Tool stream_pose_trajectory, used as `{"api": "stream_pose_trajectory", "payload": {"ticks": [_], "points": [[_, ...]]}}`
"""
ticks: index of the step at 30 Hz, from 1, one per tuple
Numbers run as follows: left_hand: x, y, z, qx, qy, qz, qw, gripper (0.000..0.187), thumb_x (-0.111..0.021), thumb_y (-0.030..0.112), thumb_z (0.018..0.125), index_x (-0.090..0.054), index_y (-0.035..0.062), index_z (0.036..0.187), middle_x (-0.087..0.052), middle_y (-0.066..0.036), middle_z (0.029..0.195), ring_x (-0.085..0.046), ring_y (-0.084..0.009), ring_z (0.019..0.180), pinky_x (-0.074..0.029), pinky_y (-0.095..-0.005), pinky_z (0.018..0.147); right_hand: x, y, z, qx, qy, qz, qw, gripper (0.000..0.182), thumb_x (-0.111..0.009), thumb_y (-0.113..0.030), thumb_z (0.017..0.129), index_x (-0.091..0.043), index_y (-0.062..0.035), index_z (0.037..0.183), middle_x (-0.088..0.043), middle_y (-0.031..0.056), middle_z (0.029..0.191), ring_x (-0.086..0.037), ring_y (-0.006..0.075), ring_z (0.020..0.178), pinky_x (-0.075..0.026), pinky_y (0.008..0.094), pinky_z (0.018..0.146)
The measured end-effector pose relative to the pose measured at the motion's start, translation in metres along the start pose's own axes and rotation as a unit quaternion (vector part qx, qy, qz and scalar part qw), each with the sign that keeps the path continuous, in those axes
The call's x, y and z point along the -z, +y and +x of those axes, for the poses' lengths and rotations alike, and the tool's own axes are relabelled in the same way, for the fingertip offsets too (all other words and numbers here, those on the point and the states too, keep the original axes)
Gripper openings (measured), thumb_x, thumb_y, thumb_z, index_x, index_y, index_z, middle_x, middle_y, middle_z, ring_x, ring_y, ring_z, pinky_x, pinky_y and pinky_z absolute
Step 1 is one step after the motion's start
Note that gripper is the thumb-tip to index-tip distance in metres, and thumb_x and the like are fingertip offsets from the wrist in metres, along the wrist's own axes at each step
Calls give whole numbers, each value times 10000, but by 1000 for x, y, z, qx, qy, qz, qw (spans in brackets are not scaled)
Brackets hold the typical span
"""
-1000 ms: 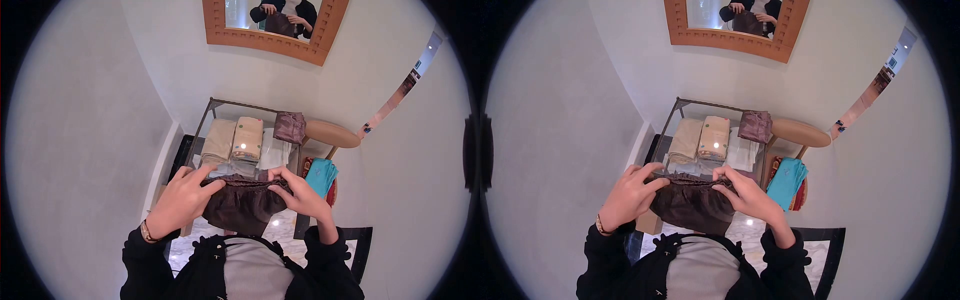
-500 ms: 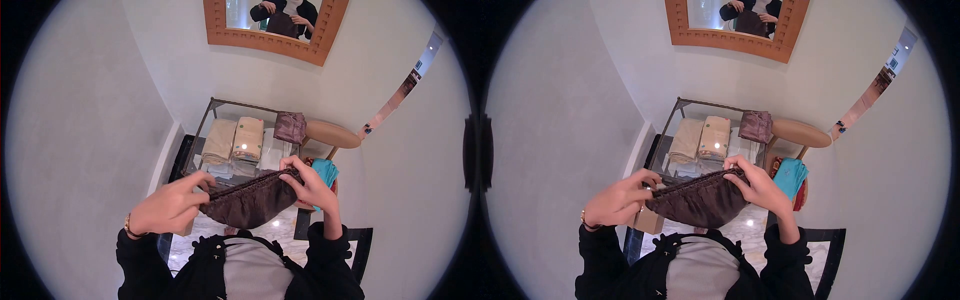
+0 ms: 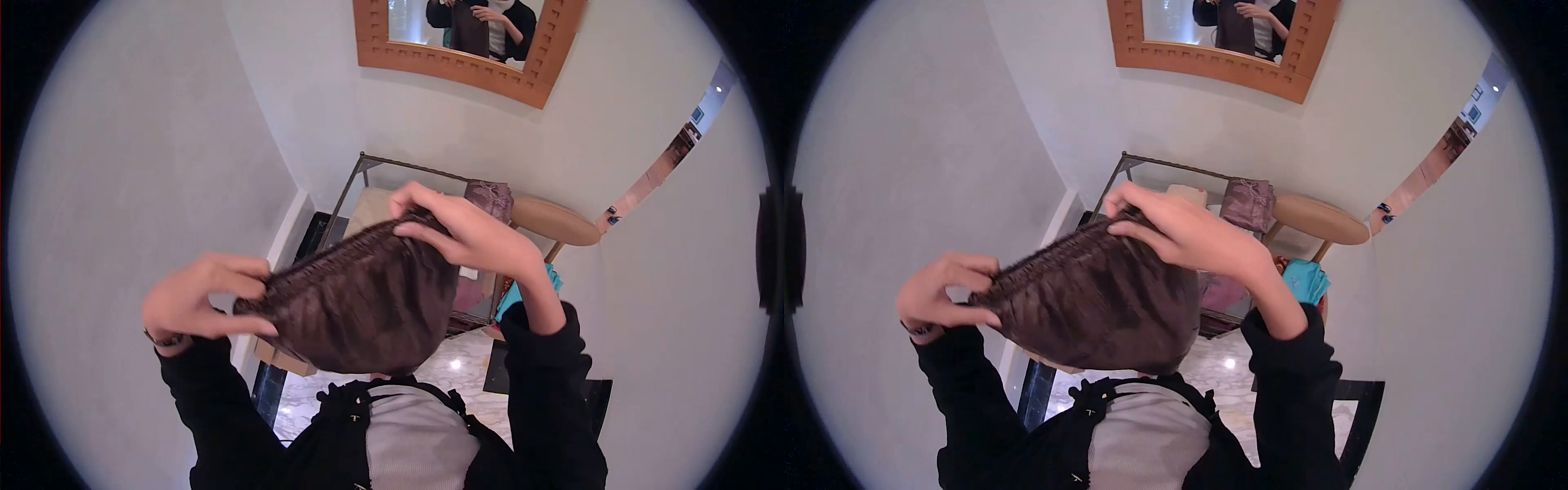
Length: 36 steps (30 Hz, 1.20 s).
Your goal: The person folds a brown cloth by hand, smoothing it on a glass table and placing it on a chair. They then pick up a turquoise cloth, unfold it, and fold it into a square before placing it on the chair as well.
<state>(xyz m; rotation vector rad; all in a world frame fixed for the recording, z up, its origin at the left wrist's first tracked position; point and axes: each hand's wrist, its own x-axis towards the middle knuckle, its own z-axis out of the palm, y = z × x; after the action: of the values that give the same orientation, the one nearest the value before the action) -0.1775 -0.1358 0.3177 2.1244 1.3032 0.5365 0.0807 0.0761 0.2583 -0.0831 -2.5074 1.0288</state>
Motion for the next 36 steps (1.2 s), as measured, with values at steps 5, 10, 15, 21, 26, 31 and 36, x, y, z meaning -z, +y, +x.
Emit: {"api": "stream_pose_trajectory", "payload": {"ticks": [5,10,15,21,26,31,36], "points": [[9,-9,-36,205,140,202,947,202,-754,121,777,-623,-33,775,-586,-121,708,-554,-282,644,-437,-356,593,-19,-8,61,-29,-97,-27,995,192,-536,-200,988,-490,-50,1099,-604,127,957,-578,260,854,-457,351,824],[9,-10,-60,249,274,291,882,153,-719,74,770,-645,-29,856,-629,-124,777,-573,-284,720,-465,-348,648,-41,13,126,124,-34,47,991,225,-519,-250,995,-506,-69,1127,-645,138,943,-617,269,876,-467,371,811],[30,-17,-71,251,313,341,850,180,-673,0,749,-577,-40,897,-584,-160,768,-551,-261,708,-458,-354,708,-44,6,174,143,-70,39,986,237,-528,-250,989,-547,-61,1131,-671,135,1024,-630,250,978,-471,357,885],[42,4,-71,250,389,355,812,304,-631,-32,758,-514,-29,1039,-544,-160,810,-525,-249,733,-460,-324,726,-43,-7,213,195,-7,45,980,260,-555,-262,978,-558,-61,1143,-667,126,1068,-627,231,1022,-464,347,912],[39,26,-73,138,367,364,845,195,-664,-5,707,-576,-26,879,-557,-140,1021,-563,-268,930,-460,-334,821,-48,-12,224,247,22,23,969,237,-553,-238,981,-548,-63,1141,-669,126,1055,-632,241,1018,-470,355,904],[28,53,-68,62,305,249,917,208,-769,70,640,-583,-2,699,-593,-67,1055,-527,-211,926,-434,-340,818,-57,-16,224,293,24,21,955,222,-556,-222,978,-542,-71,1140,-671,120,1029,-643,245,980,-478,359,878],[41,67,-81,53,260,205,942,198,-779,125,721,-616,16,740,-614,-50,870,-488,-172,847,-389,-303,720,-54,-26,215,282,32,14,959,213,-544,-198,996,-542,-60,1157,-597,23,1022,-553,118,951,-443,281,891]]}}
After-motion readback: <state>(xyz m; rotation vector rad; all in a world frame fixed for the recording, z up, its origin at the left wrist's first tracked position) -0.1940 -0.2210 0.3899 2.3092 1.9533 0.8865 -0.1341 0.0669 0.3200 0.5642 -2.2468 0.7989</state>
